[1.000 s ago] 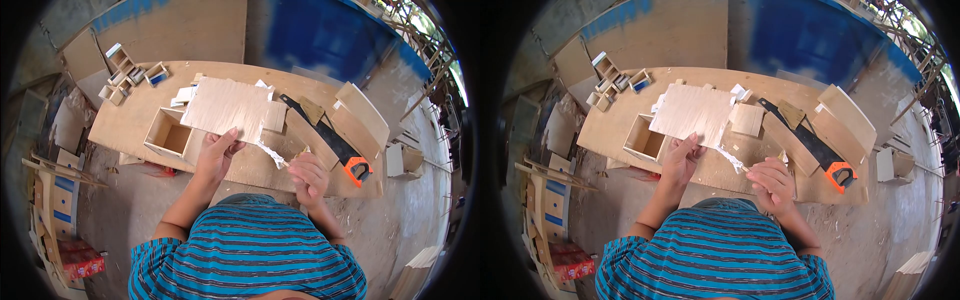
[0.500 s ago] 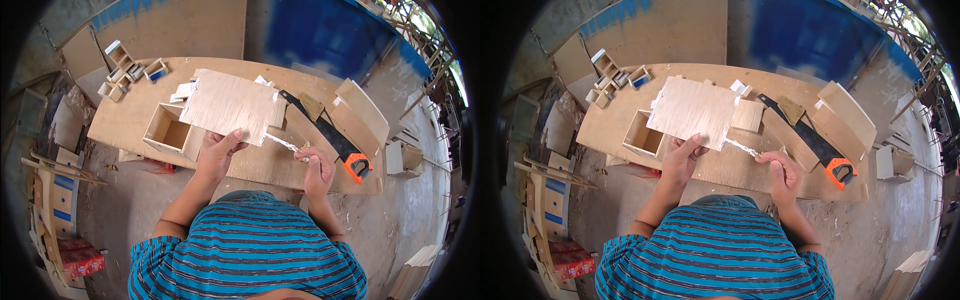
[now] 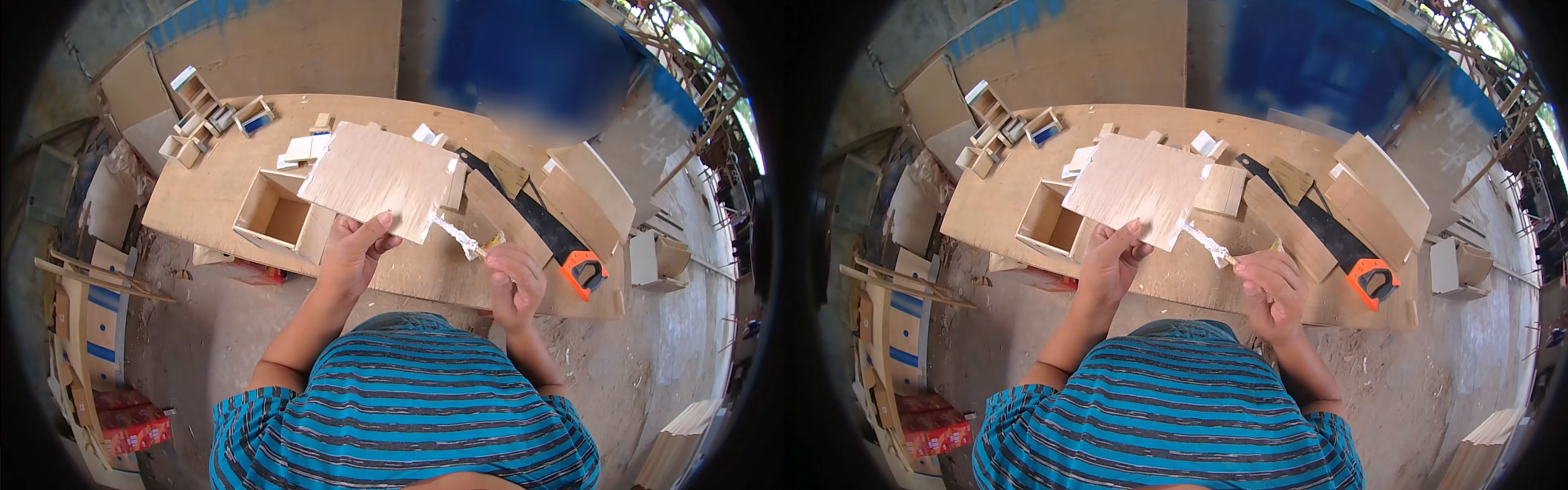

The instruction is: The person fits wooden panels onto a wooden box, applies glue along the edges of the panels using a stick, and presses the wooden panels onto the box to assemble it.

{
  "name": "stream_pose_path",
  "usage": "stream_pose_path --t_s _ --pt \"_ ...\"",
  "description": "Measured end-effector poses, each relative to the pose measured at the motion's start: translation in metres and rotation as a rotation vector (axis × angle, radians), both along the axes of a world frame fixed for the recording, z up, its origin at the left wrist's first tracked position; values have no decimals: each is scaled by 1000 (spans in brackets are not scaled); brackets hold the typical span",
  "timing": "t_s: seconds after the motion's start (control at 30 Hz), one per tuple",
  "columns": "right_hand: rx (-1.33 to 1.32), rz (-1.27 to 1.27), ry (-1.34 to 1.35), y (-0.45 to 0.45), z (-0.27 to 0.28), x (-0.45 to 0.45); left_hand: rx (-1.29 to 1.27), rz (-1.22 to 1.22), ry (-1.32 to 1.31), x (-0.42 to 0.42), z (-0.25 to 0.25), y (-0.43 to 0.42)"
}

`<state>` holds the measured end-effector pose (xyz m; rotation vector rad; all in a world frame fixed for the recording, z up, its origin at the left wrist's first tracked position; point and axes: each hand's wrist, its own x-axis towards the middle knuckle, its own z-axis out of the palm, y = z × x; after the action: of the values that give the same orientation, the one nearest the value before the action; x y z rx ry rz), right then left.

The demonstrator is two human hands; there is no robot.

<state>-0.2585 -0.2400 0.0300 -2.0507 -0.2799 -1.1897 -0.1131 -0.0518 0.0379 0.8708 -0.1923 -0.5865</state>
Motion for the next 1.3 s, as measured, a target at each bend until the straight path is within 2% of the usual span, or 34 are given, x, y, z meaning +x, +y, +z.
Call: stream_pose_path --t_s 0.23,0.43,0.6,0.7,0.93,1.3 --pt "-25 64 29 4 5 -4 -3 -6 36 0 1 -1" --pt "224 146 101 15 -10 12 9 -55 118 -8 8 -7" --pt "185 102 131 23 -16 16 -40 -104 64 -7 1 -6" --pt "85 58 122 23 -15 16 3 -45 128 -9 10 -9" --pt "-35 64 117 18 -18 11 -73 -59 156 -5 2 -4" --pt "169 154 182 11 -30 -5 -117 -75 159 2 -1 0"
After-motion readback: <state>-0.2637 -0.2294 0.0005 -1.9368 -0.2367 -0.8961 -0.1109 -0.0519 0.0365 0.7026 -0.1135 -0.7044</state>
